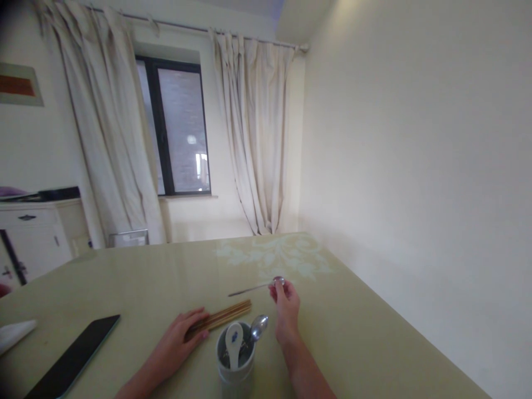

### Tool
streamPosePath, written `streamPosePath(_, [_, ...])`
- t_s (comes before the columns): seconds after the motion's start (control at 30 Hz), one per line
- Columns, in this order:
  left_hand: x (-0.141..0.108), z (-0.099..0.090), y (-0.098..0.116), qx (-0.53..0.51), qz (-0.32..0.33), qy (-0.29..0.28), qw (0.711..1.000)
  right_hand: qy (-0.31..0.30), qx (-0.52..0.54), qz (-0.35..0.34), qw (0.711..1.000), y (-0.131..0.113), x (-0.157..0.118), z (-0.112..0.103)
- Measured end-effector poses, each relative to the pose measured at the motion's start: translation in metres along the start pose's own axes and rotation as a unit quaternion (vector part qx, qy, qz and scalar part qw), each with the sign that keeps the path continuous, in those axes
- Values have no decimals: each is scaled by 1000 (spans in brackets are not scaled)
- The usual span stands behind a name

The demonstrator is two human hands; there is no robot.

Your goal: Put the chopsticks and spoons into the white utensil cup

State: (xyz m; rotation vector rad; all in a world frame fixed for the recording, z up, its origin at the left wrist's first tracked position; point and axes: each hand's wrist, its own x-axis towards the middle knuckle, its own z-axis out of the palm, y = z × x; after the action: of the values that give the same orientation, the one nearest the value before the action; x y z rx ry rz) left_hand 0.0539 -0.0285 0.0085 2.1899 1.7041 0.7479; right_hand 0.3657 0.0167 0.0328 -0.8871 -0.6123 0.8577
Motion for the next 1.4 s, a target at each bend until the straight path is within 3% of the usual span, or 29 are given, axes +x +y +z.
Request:
streamPosePath(0.33, [0, 14, 13, -43, 41, 6, 998, -67, -94, -13, 993, 13, -13, 15])
streamPosePath(0.63, [-1, 4, 30, -10, 77, 11, 997, -125, -172, -33, 977, 24, -12, 11])
streamPosePath(0.83, [2, 12, 26, 38, 86, -7, 996, -148, -242, -65, 957, 34, -11, 10])
streamPosePath(1.1, [2, 16, 17, 69, 51, -13, 996, -159, -351, -114, 916, 43, -18, 10])
streamPosePath(1.23, [1, 14, 19, 66, 41, -14, 997, -162, -363, -121, 910, 41, -21, 12])
streamPosePath(1.4, [0, 16, 13, 76, 20, 6, 997, -142, -317, -113, 931, 15, -15, 14])
